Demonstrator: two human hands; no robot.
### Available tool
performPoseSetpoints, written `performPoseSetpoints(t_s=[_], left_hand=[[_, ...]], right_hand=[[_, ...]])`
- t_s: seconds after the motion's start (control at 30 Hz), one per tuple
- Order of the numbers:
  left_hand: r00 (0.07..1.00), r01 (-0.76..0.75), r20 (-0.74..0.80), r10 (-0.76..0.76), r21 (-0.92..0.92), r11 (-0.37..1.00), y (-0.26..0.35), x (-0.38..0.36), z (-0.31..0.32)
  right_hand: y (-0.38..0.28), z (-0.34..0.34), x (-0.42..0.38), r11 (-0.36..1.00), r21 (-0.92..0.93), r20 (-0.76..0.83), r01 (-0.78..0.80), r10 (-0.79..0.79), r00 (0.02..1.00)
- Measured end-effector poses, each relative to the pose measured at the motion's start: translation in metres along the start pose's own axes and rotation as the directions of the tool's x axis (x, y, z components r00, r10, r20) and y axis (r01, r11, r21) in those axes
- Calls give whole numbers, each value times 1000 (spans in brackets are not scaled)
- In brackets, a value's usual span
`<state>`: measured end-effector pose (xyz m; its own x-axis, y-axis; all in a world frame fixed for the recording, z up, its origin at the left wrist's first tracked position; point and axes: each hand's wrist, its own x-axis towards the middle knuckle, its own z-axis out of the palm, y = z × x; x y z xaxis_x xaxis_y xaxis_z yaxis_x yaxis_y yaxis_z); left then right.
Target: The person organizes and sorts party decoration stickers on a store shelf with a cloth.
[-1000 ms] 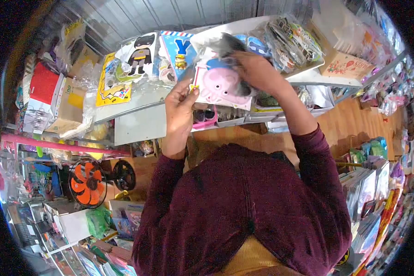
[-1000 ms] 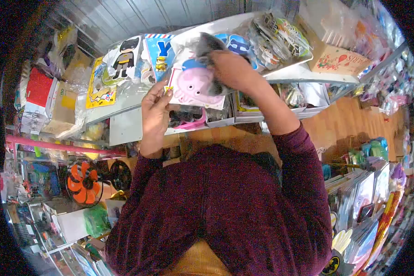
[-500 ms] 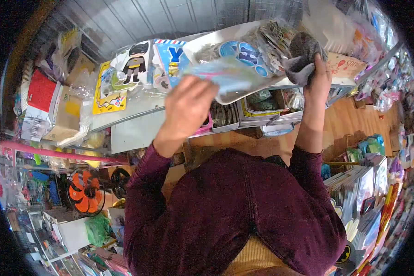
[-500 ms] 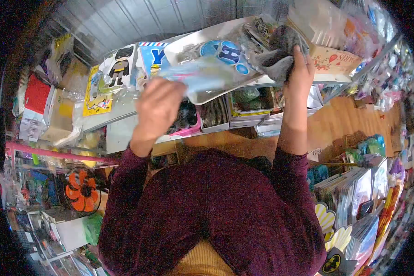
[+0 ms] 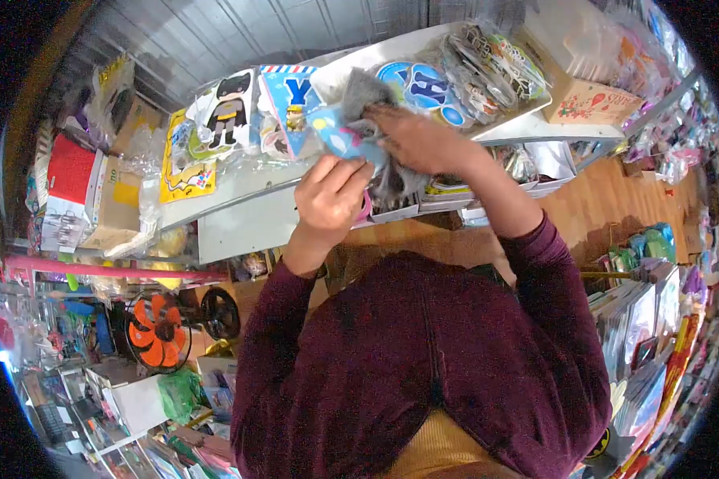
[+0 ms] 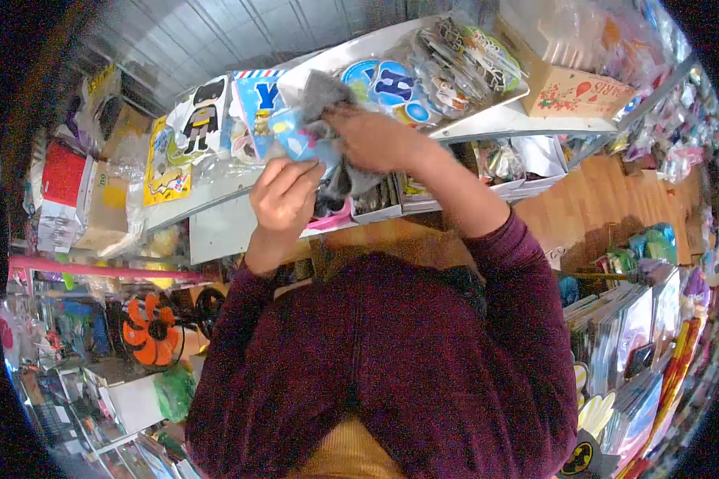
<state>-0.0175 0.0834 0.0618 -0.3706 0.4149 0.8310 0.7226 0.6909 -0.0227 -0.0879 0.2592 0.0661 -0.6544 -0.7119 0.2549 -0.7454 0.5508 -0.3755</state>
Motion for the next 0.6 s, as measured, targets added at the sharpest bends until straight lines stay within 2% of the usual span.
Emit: performPoseSetpoints(t_s=[0.03,0.1,0.13,0.17,0.23,0.3,0.37,0.43,0.47,0.5,0.53,0.57,0.6], left_hand=[[1000,9,3,-9,7,1000,1,-1,0],[1000,-2,6,2,-13,1000,-1,0,1],[1000,-2,2,2,-8,1000,0,1,0],[1000,2,2,-2,4,1000,-1,1,1],[1000,16,-18,-15,19,1000,-5,-2,-1],[997,46,-69,-44,37,998,-16,2,-9],[967,127,-228,-117,28,992,-35,3,-22],[861,349,-374,-345,-59,935,-57,2,-36],[727,494,-457,-513,-172,852,-63,6,-44],[558,600,-510,-655,-297,743,-67,15,-55],[484,559,-533,-694,-421,714,-85,12,-62],[411,500,-543,-732,-538,679,-104,8,-71],[416,501,-543,-729,-533,682,-114,6,-79]], right_hand=[[7,1,1,1000,6,7,8,-8,1000],[27,3,5,982,-188,2,16,-16,1000],[32,4,5,991,-129,-62,-45,37,997],[37,0,6,991,-126,-60,-32,24,998],[43,-14,7,908,-157,-27,-388,389,921],[35,-24,-6,899,2,-357,-437,409,840],[52,-28,-21,887,198,-525,-417,456,719],[82,-18,-34,967,184,-756,-175,253,604],[86,-15,-36,968,190,-752,-165,252,609],[78,-21,-38,958,114,-731,-264,261,630],[71,-25,-39,933,34,-711,-359,275,648],[66,-25,-39,934,40,-711,-355,276,646],[61,-24,-37,912,55,-684,-407,331,650]])
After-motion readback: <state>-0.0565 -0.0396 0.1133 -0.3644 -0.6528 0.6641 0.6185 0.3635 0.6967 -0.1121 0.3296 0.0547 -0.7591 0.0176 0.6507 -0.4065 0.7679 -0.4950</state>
